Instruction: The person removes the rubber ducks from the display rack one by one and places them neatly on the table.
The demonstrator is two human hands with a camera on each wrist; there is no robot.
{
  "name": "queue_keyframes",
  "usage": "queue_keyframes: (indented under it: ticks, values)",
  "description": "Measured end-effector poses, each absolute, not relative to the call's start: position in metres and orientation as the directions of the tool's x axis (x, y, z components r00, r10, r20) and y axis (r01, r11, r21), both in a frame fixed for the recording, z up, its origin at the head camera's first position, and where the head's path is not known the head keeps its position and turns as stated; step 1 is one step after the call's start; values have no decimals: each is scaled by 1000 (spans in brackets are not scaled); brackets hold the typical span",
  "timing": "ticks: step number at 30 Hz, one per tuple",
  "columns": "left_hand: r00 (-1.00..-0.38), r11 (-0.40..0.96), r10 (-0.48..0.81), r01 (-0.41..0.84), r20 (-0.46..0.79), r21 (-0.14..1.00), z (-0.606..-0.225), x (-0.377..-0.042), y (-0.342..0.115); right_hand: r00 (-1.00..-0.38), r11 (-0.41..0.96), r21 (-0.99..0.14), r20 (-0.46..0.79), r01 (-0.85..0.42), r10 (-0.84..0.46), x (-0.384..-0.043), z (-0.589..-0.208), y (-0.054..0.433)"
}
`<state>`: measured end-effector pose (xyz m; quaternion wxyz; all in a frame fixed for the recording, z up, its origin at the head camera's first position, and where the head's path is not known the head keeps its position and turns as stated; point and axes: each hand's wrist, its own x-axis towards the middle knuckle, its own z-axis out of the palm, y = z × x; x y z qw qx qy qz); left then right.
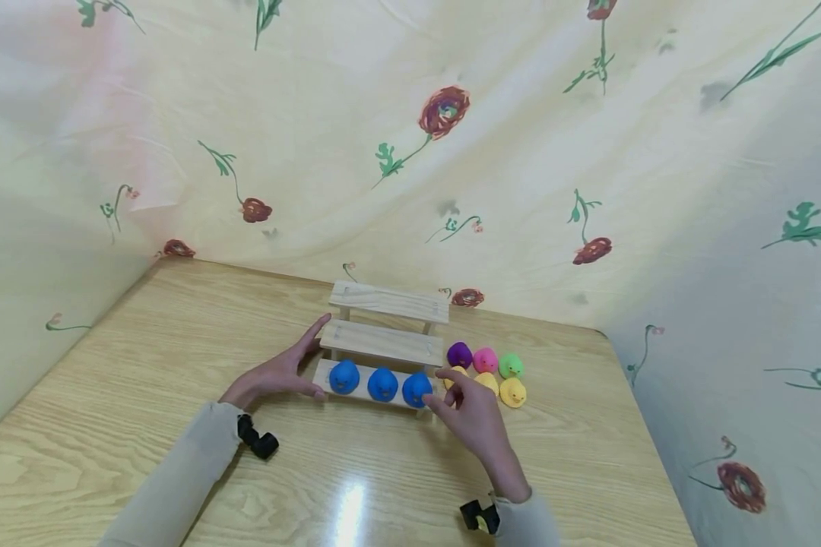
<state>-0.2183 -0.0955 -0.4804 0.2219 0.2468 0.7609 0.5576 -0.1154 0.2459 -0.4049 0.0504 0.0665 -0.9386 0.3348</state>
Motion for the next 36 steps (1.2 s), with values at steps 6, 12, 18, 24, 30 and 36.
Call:
queue_keyframes:
  ticks: [6,12,18,24,30,36]
  values:
    - [-783,263,619,133,-61,956,-480,-218,-95,-992,774,-621,83,-124,-93,-117,-409,238]
    - [-784,264,617,122,-70,957,-480,-217,-95,-996,774,-628,23,-82,-87,-118,-413,234]
    - [-784,262,618,125,-67,957,-479,-217,-95,-996,787,-610,29,-88,-89,-117,-417,230]
    - [-782,260,620,127,-64,957,-480,-217,-95,-990,803,-581,94,-137,-101,-116,-417,228]
    - [-783,259,619,127,-64,957,-481,-217,-95,-989,799,-584,107,-145,-101,-116,-417,228]
    - [-779,253,624,133,-57,958,-480,-218,-95,-994,792,-600,68,-111,-87,-115,-416,230]
